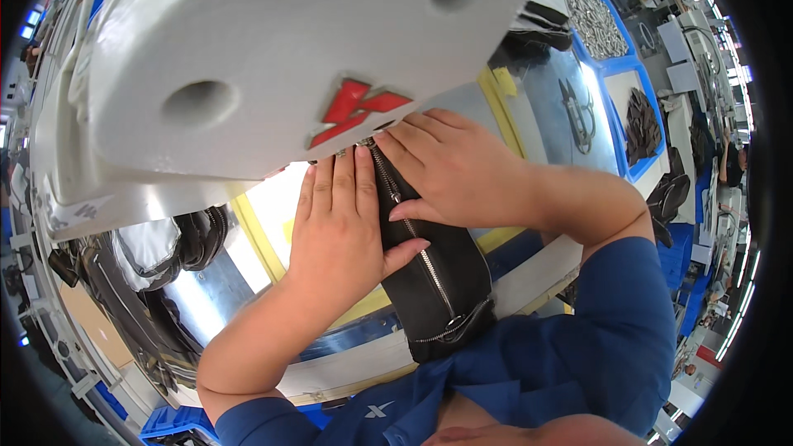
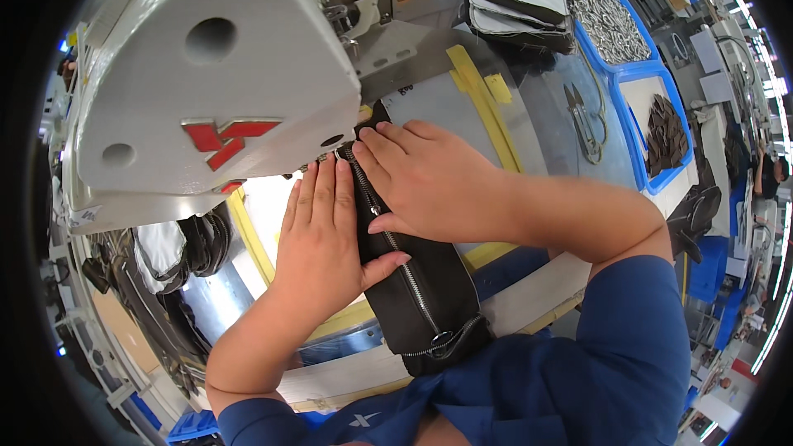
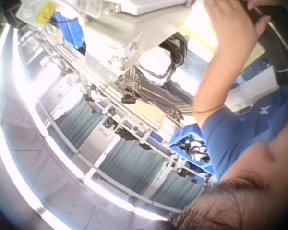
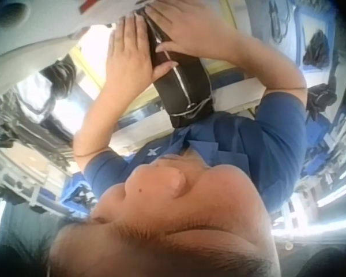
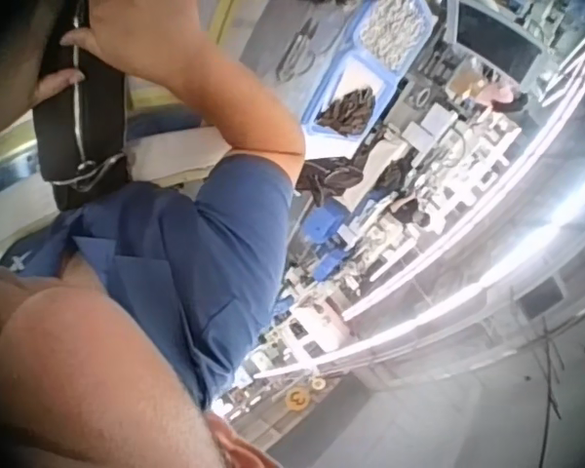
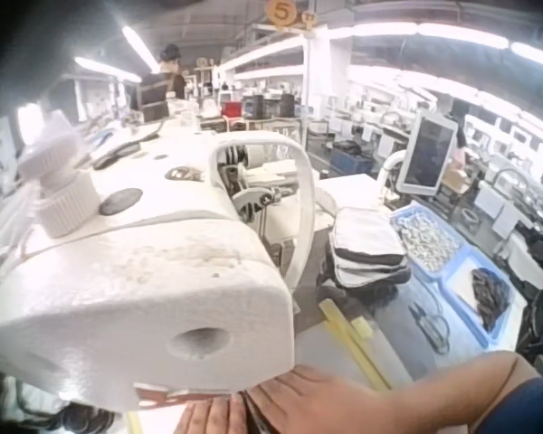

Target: The person sews a zipper onto a black fabric bag using a sewing machine. They repeatedly align the zipper, feed the bag under the needle, and stitch along the edge. After each stitch, the person removes the bag, places it aside, and picks up another bag to repeat the process.

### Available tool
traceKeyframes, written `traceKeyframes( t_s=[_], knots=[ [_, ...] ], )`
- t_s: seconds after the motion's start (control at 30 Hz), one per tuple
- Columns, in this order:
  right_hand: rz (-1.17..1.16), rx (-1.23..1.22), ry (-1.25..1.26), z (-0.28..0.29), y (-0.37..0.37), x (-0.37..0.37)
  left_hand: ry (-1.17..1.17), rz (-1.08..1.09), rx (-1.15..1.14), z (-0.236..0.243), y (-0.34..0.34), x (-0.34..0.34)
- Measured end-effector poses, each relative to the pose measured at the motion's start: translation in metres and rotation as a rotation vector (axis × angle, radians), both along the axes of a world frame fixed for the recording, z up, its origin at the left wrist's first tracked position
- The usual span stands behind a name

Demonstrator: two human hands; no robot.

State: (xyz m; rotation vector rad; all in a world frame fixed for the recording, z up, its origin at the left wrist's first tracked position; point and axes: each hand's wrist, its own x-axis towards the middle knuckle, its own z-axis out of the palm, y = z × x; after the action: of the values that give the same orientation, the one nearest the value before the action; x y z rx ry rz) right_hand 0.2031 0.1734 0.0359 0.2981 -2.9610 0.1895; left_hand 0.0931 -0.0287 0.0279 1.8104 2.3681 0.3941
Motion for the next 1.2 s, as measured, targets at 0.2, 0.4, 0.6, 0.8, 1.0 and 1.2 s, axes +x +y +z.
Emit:
traceKeyframes(
  t_s=[0.2, 0.4, 0.6, 0.8, 1.0, 1.2],
  knots=[
    [-0.013, 0.045, -0.012, -0.002, -0.005, 0.004, 0.010, 0.024, -0.051, -0.002, 0.000, 0.003],
    [-0.014, 0.037, -0.007, -0.001, -0.004, 0.001, 0.099, 0.014, 0.038, -0.005, 0.003, 0.001],
    [-0.009, 0.035, 0.023, -0.004, 0.000, 0.000, 0.077, 0.040, -0.014, 0.001, 0.004, 0.000],
    [-0.006, -0.007, 0.039, -0.006, 0.005, -0.002, 0.074, 0.058, -0.033, 0.003, 0.007, -0.004],
    [-0.011, 0.025, 0.006, -0.004, 0.004, -0.003, 0.076, 0.075, -0.015, 0.004, 0.008, -0.007],
    [-0.008, 0.044, 0.016, -0.004, 0.005, -0.003, 0.077, 0.074, -0.013, 0.003, 0.009, -0.009]
  ],
)
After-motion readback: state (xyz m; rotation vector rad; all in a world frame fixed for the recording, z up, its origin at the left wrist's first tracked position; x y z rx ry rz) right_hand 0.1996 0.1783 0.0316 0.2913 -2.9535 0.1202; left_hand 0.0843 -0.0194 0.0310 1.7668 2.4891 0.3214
